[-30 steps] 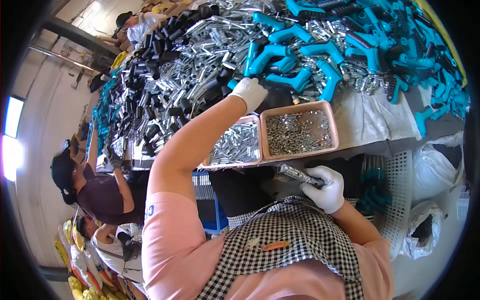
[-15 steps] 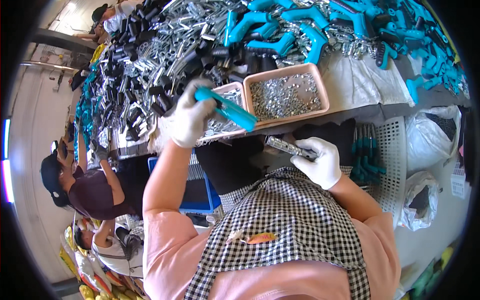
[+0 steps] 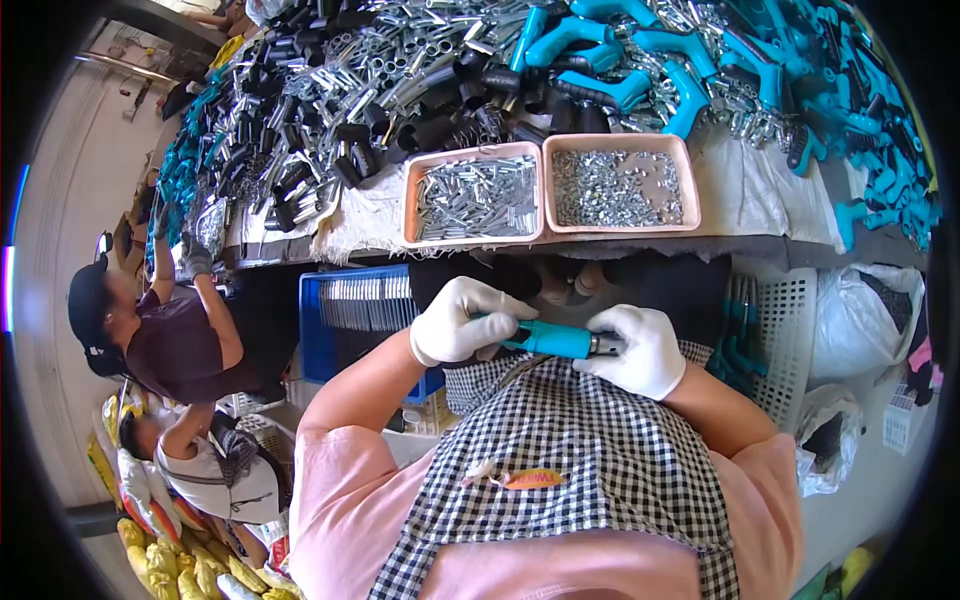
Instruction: The person assembles tool handles by inserting springs and metal pins into metal tubes and attaching plastic casing components together by hand.
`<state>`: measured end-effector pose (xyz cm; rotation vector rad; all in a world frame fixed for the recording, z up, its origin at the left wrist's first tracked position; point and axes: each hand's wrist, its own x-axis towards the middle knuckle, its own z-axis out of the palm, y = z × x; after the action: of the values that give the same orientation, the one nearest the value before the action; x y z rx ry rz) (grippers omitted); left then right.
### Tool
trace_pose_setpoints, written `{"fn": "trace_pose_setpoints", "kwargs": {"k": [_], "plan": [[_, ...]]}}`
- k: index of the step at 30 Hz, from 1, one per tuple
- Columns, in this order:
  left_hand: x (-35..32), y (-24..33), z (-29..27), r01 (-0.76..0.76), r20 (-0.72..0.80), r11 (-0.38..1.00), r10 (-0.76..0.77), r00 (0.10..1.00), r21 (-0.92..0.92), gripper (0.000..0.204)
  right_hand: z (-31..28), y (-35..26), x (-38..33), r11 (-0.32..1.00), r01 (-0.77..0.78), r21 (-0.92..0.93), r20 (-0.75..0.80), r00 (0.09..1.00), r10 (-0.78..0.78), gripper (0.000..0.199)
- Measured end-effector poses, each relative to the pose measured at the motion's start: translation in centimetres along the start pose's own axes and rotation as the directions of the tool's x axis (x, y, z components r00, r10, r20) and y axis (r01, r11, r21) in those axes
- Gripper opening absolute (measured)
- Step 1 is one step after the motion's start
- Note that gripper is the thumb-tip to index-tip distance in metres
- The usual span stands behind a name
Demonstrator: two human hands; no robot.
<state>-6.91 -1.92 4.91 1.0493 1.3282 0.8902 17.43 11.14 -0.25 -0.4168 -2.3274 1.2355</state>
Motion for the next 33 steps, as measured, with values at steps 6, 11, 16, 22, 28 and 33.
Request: {"fn": "trace_pose_setpoints", "kwargs": {"k": [6, 11, 16, 22, 28, 33], "plan": [[0.9, -1.6, 1.9, -0.029, -0.056, 0.99, 0.037, 0.998, 0.139, 0.033, 2.1, 0.9, -0.1, 0.997, -0.036, -0.072, 0.229, 0.972, 0.052, 0.055], [2.5, -1.8, 3.3, -0.12, -0.124, 0.989, 0.131, 0.984, 0.091, 0.038, 1.8, 1.0, 1.4, 0.996, -0.06, 0.067, 0.185, 0.982, 0.047, 0.048], [4.2, -1.5, -0.3, -0.216, -0.062, 0.743, 0.327, 0.943, 0.634, 0.024, 1.5, 0.6, 2.9, 0.995, -0.103, -0.003, 0.172, 0.98, 0.102, 0.033], [8.1, -3.0, -8.3, 0.36, -0.483, 0.376, 0.316, 0.817, 0.854, 0.022, 0.9, 2.2, 3.7, 0.983, -0.18, -0.031, 0.127, 0.975, 0.182, 0.029], [10.1, -2.9, -9.6, 0.406, -0.411, 0.09, 0.341, 0.845, 0.909, 0.02, 0.5, 2.1, 3.6, 0.983, -0.132, -0.126, 0.064, 0.988, 0.14, 0.034], [7.9, -2.4, -9.5, 0.212, -0.433, 0.417, 0.558, 0.708, 0.884, 0.016, 0.4, 2.1, 3.3, 0.974, -0.076, -0.214, -0.019, 0.997, 0.074, 0.033]]}}
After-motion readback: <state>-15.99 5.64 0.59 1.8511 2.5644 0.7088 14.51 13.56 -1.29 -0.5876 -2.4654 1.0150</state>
